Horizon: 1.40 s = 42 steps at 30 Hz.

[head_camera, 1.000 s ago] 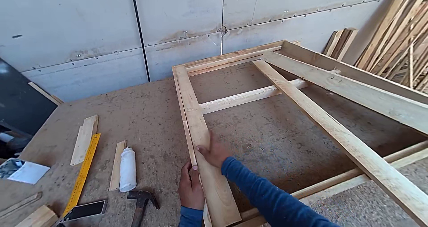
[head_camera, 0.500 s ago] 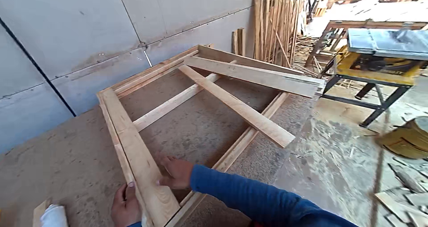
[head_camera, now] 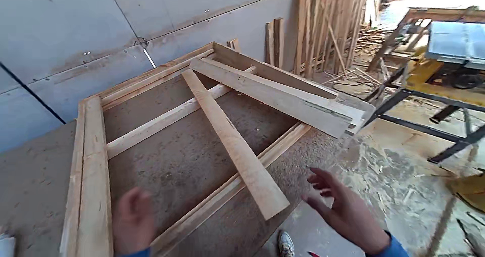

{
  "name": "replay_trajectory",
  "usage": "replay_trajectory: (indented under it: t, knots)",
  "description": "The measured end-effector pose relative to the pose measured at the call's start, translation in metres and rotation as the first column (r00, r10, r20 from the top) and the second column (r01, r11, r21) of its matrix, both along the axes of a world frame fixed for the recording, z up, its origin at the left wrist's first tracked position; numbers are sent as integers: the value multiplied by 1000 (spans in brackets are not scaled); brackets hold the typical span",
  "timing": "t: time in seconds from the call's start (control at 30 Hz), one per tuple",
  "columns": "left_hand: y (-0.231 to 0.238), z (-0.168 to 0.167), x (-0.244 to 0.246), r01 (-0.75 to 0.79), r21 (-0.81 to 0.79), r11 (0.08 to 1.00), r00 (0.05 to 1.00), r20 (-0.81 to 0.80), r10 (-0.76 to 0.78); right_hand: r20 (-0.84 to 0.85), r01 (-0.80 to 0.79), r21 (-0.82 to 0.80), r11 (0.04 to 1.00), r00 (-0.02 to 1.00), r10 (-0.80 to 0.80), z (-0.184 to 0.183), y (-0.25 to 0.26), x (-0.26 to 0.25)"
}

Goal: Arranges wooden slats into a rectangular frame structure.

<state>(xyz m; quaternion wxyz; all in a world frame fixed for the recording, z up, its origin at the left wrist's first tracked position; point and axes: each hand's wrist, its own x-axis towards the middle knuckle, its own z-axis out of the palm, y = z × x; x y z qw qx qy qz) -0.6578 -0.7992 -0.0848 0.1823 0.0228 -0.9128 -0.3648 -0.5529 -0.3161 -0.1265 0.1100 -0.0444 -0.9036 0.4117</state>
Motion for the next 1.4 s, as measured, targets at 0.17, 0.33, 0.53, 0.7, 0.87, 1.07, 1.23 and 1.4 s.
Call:
replay_trajectory:
  t: [0.17, 0.33, 0.53, 0.7, 0.87, 1.07, 1.23, 1.4]
  knots:
    - [204, -50, -72, 76, 284, 956, 887, 419, -195, 165, -146, -590, 794, 941, 296, -17, -24, -7]
    - [242, -43, -96, -44, 574, 818, 918, 345, -194, 28, -298, -471, 831, 936, 351, 13, -55, -27]
    - [185, -16, -97, -27, 772, 635, 952, 214, -219, -169, -614, -172, 771, 789, 591, 45, -52, -75]
    - [107, -24, -79, -67, 675, 735, 974, 203, -98, -60, -435, 355, 828, 873, 484, 23, -4, -131]
    - [18, -29, -95, -214, 392, 895, 956, 273, 108, 69, -380, 353, 855, 922, 381, -26, 1, -159]
    - [-39, -54, -111, -308, 325, 894, 919, 343, 192, -34, -283, 444, 850, 943, 332, -46, -7, -158]
    - [-42, -78, -120, -308, 325, 894, 917, 351, 188, -55, -279, 462, 842, 938, 341, -44, -6, -153]
    - [-13, -54, -101, -293, 290, 911, 923, 336, 190, -74, -265, 535, 802, 931, 356, -50, -3, -146]
